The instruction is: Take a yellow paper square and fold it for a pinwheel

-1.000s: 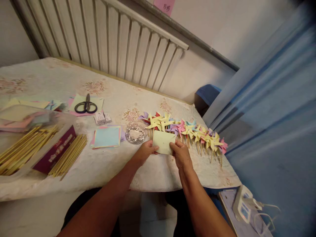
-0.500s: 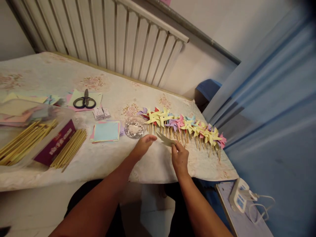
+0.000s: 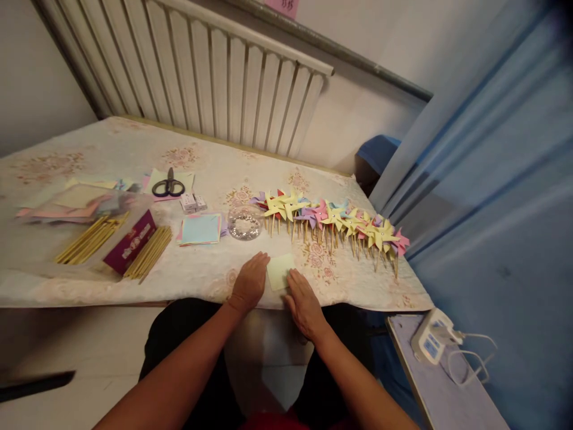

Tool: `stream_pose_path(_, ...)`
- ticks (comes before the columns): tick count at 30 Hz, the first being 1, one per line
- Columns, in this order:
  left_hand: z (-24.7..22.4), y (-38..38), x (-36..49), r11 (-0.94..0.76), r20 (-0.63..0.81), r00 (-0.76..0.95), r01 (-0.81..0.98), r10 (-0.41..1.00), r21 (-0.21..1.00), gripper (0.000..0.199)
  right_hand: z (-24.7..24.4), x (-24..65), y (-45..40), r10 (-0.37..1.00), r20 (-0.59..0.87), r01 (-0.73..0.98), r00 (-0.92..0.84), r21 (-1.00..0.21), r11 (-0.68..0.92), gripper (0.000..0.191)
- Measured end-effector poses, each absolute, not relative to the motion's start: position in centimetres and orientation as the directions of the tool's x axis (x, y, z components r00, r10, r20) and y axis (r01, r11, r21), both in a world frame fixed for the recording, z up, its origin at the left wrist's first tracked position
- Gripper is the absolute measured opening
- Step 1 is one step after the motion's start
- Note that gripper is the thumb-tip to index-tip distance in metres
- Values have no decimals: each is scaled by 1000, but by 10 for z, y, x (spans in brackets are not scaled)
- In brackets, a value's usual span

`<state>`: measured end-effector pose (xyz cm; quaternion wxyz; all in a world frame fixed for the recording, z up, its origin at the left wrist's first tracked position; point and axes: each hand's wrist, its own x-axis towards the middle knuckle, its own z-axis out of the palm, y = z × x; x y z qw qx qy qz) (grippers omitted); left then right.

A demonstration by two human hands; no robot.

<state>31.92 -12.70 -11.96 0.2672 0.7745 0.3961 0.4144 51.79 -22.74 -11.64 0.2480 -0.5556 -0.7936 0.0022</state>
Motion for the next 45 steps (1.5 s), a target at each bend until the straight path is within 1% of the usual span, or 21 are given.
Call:
stream_pose_path(2, -123, -137, 326, -603, 405, 468, 430, 785, 672, 46, -119, 516, -219, 887, 340, 892, -312, -218, 397, 59)
stream_pose_path(4, -126, -143, 331, -621, 351, 542, 468, 763, 629, 47, -124, 513, -211, 888, 282, 894, -362, -164, 416, 67)
stream_pose_path(6, -127, -145, 334, -602, 302, 556, 498, 774, 624, 47, -129, 511, -207, 886, 248, 894, -392, -125, 431, 71)
stream_pose_path(8, -127, -146, 335, -576, 281, 538, 522, 795, 630, 47, -132, 511, -205, 883, 244, 894, -402, -105, 436, 72)
stream_pose_path(11, -127, -147, 333, -570, 269, 524, 582, 808, 580, 49, -132, 515, -208, 888, 250, 901, -387, -103, 422, 72)
stream_pose_path(14, -125, -147, 324, -569, 245, 523, 655, 816, 496, 51, -132, 522, -212, 901, 261, 915, -346, -117, 385, 69)
stream_pose_path(16, -123, -145, 313, -547, 230, 499, 710, 835, 444, 51, -134, 529, -215, 906, 282, 918, -317, -150, 367, 66)
stream_pose_path(19, -119, -138, 293, -450, 218, 396, 822, 892, 349, 51, -139, 539, -222, 905, 328, 901, -271, -244, 359, 57)
stream_pose_path(21, -117, -131, 281, -378, 233, 316, 873, 920, 308, 50, -142, 544, -228, 900, 367, 881, -236, -310, 358, 49)
stream_pose_path(23, -115, -126, 274, -330, 253, 261, 898, 932, 290, 48, -143, 547, -235, 890, 397, 865, -224, -339, 369, 42)
stream_pose_path(24, -115, -124, 273, -318, 267, 244, 905, 932, 282, 47, -142, 548, -238, 885, 404, 863, -231, -335, 378, 39)
stream_pose_path(27, -115, -123, 274, -302, 309, 219, 919, 926, 253, 45, -137, 546, -246, 875, 399, 876, -274, -272, 398, 35)
stream_pose_path(31, -116, -125, 278, -298, 324, 216, 927, 921, 230, 44, -130, 540, -247, 880, 359, 903, -311, -176, 392, 41)
stream_pose_path(34, -116, -125, 278, -290, 313, 211, 929, 926, 232, 44, -128, 535, -244, 890, 329, 918, -316, -132, 374, 46)
stream_pose_path(39, -116, -125, 277, -288, 304, 206, 923, 930, 256, 44, -128, 529, -238, 901, 287, 924, -326, -103, 367, 47)
stream_pose_path(45, -119, -124, 277, -294, 310, 207, 917, 928, 268, 45, -128, 520, -236, 908, 279, 932, -311, -95, 349, 48)
